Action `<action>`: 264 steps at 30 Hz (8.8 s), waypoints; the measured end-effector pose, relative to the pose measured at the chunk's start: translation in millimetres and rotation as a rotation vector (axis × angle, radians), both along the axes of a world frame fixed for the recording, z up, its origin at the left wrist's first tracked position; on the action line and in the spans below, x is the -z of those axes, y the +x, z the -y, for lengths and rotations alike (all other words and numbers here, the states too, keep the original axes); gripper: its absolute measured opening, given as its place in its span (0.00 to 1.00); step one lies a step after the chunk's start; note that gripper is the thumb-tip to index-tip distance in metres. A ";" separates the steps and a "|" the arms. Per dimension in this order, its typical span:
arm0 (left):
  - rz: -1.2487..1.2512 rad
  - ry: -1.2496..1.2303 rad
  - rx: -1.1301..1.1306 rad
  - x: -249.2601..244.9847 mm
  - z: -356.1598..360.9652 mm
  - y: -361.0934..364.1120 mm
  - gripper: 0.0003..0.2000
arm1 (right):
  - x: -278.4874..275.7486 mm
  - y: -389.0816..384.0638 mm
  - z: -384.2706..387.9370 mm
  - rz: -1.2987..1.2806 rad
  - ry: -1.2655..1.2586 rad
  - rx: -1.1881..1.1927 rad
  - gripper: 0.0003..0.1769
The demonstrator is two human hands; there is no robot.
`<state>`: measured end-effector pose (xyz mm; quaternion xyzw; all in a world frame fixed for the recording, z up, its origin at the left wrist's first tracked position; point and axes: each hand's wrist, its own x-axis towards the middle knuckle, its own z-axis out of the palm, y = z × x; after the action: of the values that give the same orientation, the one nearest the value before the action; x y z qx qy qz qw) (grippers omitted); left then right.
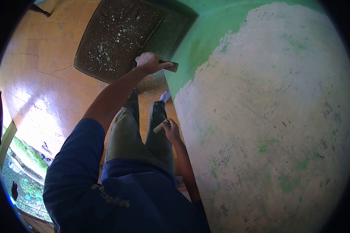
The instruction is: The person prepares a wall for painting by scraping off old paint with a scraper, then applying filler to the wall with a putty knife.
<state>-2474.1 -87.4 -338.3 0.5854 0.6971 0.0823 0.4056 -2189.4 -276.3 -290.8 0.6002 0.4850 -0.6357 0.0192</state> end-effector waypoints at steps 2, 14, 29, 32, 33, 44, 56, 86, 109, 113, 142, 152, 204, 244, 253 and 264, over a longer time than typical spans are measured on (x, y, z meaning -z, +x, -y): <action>0.032 0.022 -0.042 -6.2 -7.5 14.0 0.32 | 2.2 -0.4 0.0 -0.011 0.013 0.017 0.11; 0.008 0.012 -0.023 -1.6 -1.2 0.4 0.36 | -13.1 -8.2 -16.5 0.038 -0.073 0.036 0.12; 0.045 -0.062 0.003 -12.8 -4.8 9.1 0.37 | -9.2 -2.0 -19.1 0.066 -0.067 0.000 0.13; 0.155 -0.067 0.024 -37.1 -27.6 38.3 0.36 | -7.4 -1.9 -23.6 0.114 -0.073 -0.069 0.13; 0.158 -0.067 0.018 -39.1 -27.2 36.6 0.36 | -7.6 -1.1 -25.2 0.117 -0.073 -0.075 0.13; 0.103 -0.109 -0.003 -30.2 -21.1 19.5 0.37 | -9.2 -8.1 -29.8 0.082 -0.093 -0.044 0.13; 0.047 -0.103 0.017 -19.9 -7.2 15.0 0.36 | -6.6 -9.0 -37.2 0.031 -0.106 0.116 0.12; 0.110 -0.073 0.034 -40.0 -18.6 34.1 0.39 | -5.7 -9.3 -35.2 0.060 -0.092 0.024 0.12; 0.016 -0.012 0.029 -24.8 -5.5 1.6 0.37 | -4.9 -13.7 -40.3 0.056 -0.105 0.067 0.12; 0.051 -0.044 0.018 -19.8 5.5 17.6 0.37 | -2.1 -13.3 -39.9 0.050 -0.087 0.076 0.13; 0.100 -0.235 -0.073 -5.3 -1.5 7.0 0.41 | -0.8 -10.2 -42.7 0.048 -0.107 0.084 0.12; 0.180 -0.164 -0.074 -34.8 -36.0 19.4 0.40 | 0.2 -6.6 -45.7 0.051 -0.056 0.059 0.14; 0.004 0.060 0.031 4.0 -19.7 14.7 0.36 | 18.6 19.5 -39.3 0.060 -0.085 0.032 0.19; 0.036 0.027 -0.051 14.2 -12.7 0.2 0.34 | 24.1 28.9 -50.1 0.090 -0.084 -0.063 0.18; 0.061 0.088 0.031 -12.6 -20.5 31.7 0.38 | 13.6 10.3 -51.0 0.031 -0.048 -0.012 0.15; 0.121 0.014 -0.017 -41.4 -25.4 39.3 0.37 | 9.0 13.0 -15.6 0.086 -0.059 -0.116 0.12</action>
<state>-2434.8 -62.0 -296.9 0.5763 0.6756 0.1260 0.4422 -2176.5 -260.7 -299.8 0.5970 0.4987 -0.6213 0.0943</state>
